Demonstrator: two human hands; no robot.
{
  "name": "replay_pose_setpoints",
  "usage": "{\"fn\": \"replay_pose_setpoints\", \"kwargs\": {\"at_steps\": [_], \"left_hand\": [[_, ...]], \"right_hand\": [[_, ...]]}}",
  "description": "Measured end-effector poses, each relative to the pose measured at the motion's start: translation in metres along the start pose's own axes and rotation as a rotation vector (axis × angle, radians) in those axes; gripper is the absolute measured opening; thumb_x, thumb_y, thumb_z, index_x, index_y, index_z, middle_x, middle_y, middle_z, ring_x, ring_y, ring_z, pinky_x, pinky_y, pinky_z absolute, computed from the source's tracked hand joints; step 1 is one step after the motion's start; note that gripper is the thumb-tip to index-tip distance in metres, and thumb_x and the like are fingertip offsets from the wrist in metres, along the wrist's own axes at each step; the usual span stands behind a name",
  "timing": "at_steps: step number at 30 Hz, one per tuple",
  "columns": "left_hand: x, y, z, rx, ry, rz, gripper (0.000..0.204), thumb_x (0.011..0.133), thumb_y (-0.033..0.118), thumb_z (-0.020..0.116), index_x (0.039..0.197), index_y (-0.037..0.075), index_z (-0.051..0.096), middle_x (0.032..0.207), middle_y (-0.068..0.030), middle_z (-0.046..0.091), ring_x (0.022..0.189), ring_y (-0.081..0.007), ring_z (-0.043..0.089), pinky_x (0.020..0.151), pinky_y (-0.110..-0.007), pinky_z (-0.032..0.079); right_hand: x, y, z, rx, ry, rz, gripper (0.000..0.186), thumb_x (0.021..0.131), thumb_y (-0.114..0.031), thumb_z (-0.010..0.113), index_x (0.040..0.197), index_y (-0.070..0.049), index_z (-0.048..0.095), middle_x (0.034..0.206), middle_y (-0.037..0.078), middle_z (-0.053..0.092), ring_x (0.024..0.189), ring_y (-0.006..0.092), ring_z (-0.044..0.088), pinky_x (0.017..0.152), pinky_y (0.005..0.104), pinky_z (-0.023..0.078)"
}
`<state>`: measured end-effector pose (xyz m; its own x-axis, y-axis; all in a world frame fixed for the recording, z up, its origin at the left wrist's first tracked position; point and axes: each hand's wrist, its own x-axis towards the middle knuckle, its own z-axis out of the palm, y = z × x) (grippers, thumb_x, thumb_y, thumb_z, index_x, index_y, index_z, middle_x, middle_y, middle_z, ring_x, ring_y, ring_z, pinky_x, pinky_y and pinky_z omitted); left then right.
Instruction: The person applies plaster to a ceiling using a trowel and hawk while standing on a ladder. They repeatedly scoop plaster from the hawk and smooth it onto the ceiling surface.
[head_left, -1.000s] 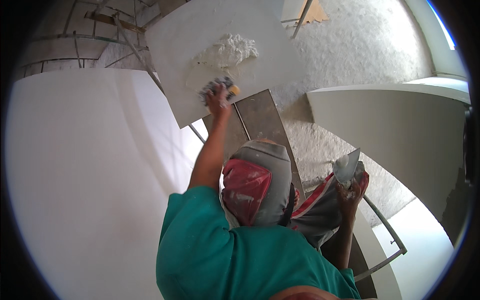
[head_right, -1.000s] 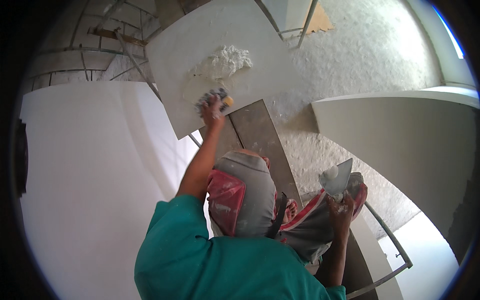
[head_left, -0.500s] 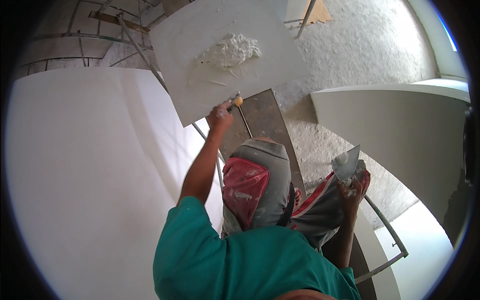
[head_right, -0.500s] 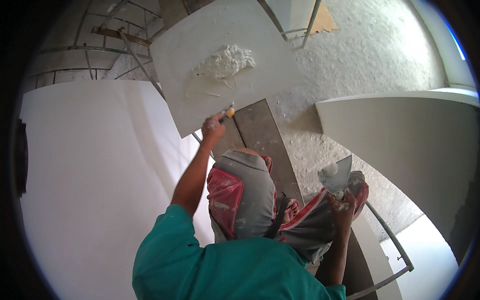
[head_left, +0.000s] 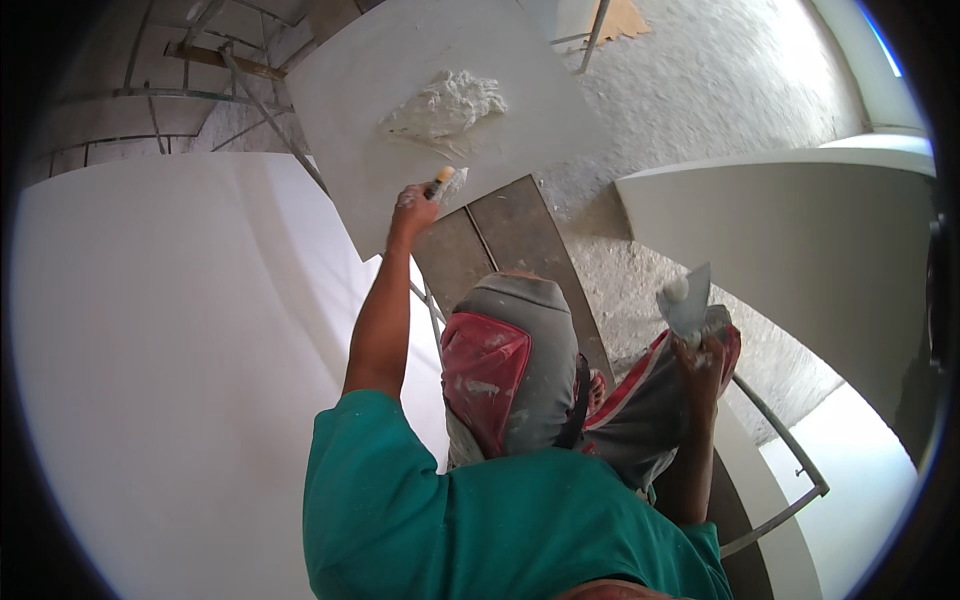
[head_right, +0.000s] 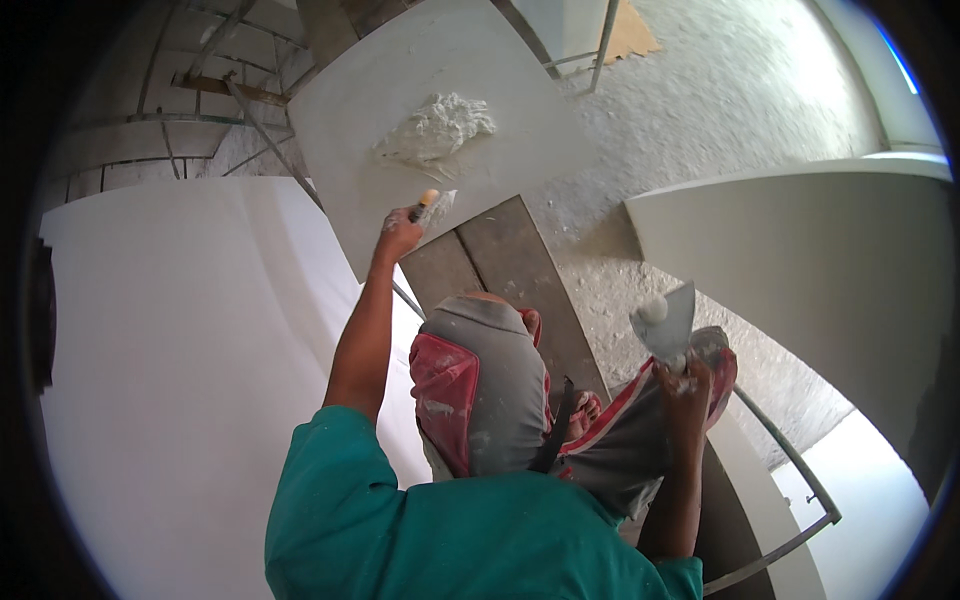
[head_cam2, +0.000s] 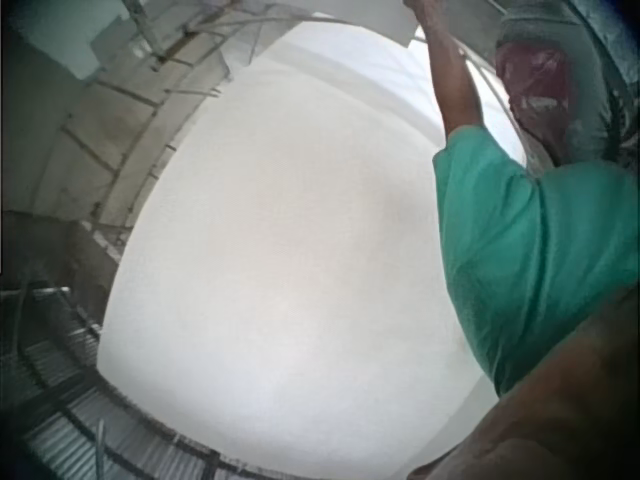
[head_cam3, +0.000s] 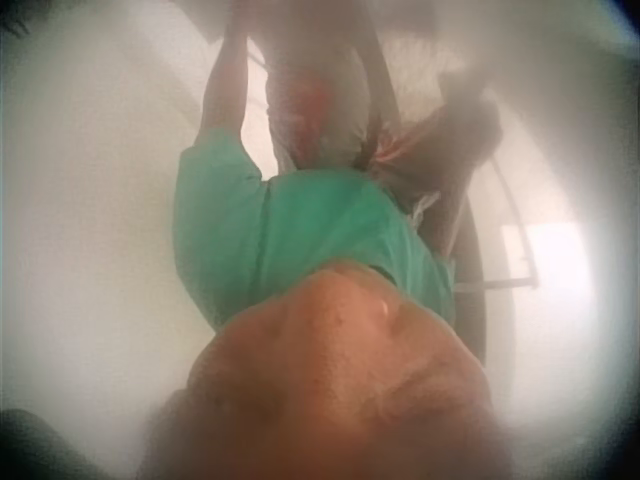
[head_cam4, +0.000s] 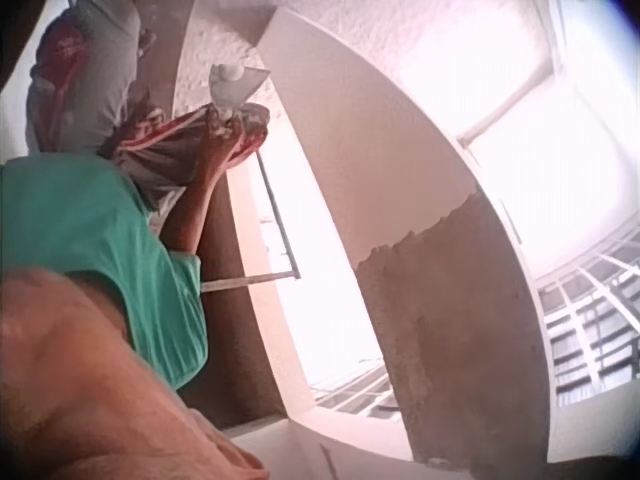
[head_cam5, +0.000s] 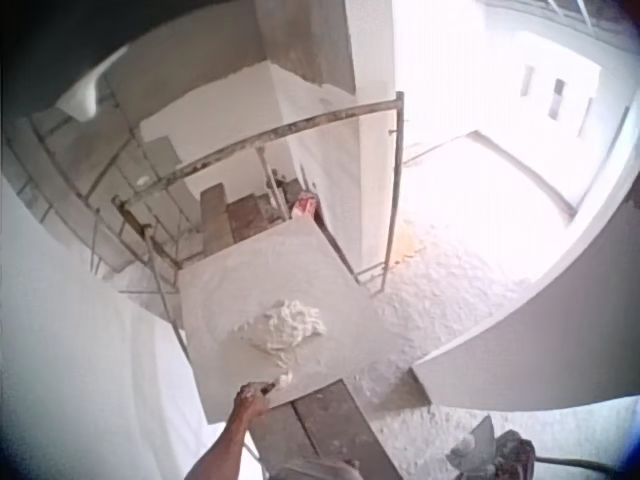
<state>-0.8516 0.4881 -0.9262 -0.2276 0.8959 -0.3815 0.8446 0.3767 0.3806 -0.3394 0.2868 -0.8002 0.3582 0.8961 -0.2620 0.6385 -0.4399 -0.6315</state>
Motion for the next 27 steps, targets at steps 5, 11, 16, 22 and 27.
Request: {"fn": "replay_pose_setpoints", "kwargs": {"at_steps": [5, 11, 16, 22, 27], "left_hand": [[-0.02, -0.002, -0.046, -1.058, -0.034, -0.134, 0.04, 0.066, -0.001, 0.06, 0.107, -0.004, 0.058, 0.093, -0.0124, 0.063, 0.076, -0.0232, 0.064, 0.071, -0.036, 0.055], [-0.087, 0.114, -0.114, -1.638, 0.199, 0.153, 0.058, 0.066, -0.01, 0.058, 0.123, -0.003, 0.048, 0.11, -0.0115, 0.057, 0.101, -0.0234, 0.059, 0.088, -0.035, 0.051], [-0.151, 0.205, -0.16, -1.815, 0.145, 0.239, 0.071, 0.067, -0.017, 0.058, 0.132, 0.004, 0.041, 0.114, -0.0091, 0.054, 0.102, -0.0222, 0.058, 0.09, -0.041, 0.052], [-0.203, 0.258, -0.211, -1.651, -0.133, 0.325, 0.059, 0.072, -0.012, 0.059, 0.128, 0.0, 0.045, 0.111, -0.0118, 0.059, 0.099, -0.0213, 0.061, 0.092, -0.04, 0.051], [-0.255, 0.338, -0.303, -0.602, -0.165, 0.88, 0.042, 0.075, 0.002, 0.07, 0.116, 0.002, 0.063, 0.12, -0.0142, 0.063, 0.113, -0.0279, 0.06, 0.097, -0.039, 0.048]], "right_hand": [[0.058, -0.059, 0.022, 0.128, -0.181, -0.161, 0.032, 0.077, -0.013, 0.077, 0.101, 0.004, 0.063, 0.087, 0.014, 0.065, 0.077, 0.0207, 0.062, 0.069, 0.0345, 0.049], [0.088, -0.166, 0.05, 0.236, -0.32, -0.376, 0.03, 0.078, -0.016, 0.078, 0.096, 0.004, 0.066, 0.079, 0.01, 0.066, 0.068, 0.0164, 0.059, 0.065, 0.0314, 0.048], [0.081, -0.219, 0.041, 0.299, -0.116, -0.54, 0.031, 0.076, -0.017, 0.078, 0.097, 0.003, 0.067, 0.071, 0.013, 0.065, 0.061, 0.0185, 0.057, 0.061, 0.0336, 0.048], [0.042, -0.282, -0.069, 0.319, -0.283, -0.389, 0.031, 0.07, -0.02, 0.079, 0.092, -0.001, 0.07, 0.073, 0.019, 0.066, 0.069, 0.0346, 0.065, 0.066, 0.0407, 0.05], [0.0, -0.301, -0.169, 0.327, -0.214, -0.35, 0.03, 0.069, -0.018, 0.08, 0.093, -0.001, 0.07, 0.076, 0.018, 0.067, 0.07, 0.035, 0.065, 0.065, 0.0404, 0.05]]}}
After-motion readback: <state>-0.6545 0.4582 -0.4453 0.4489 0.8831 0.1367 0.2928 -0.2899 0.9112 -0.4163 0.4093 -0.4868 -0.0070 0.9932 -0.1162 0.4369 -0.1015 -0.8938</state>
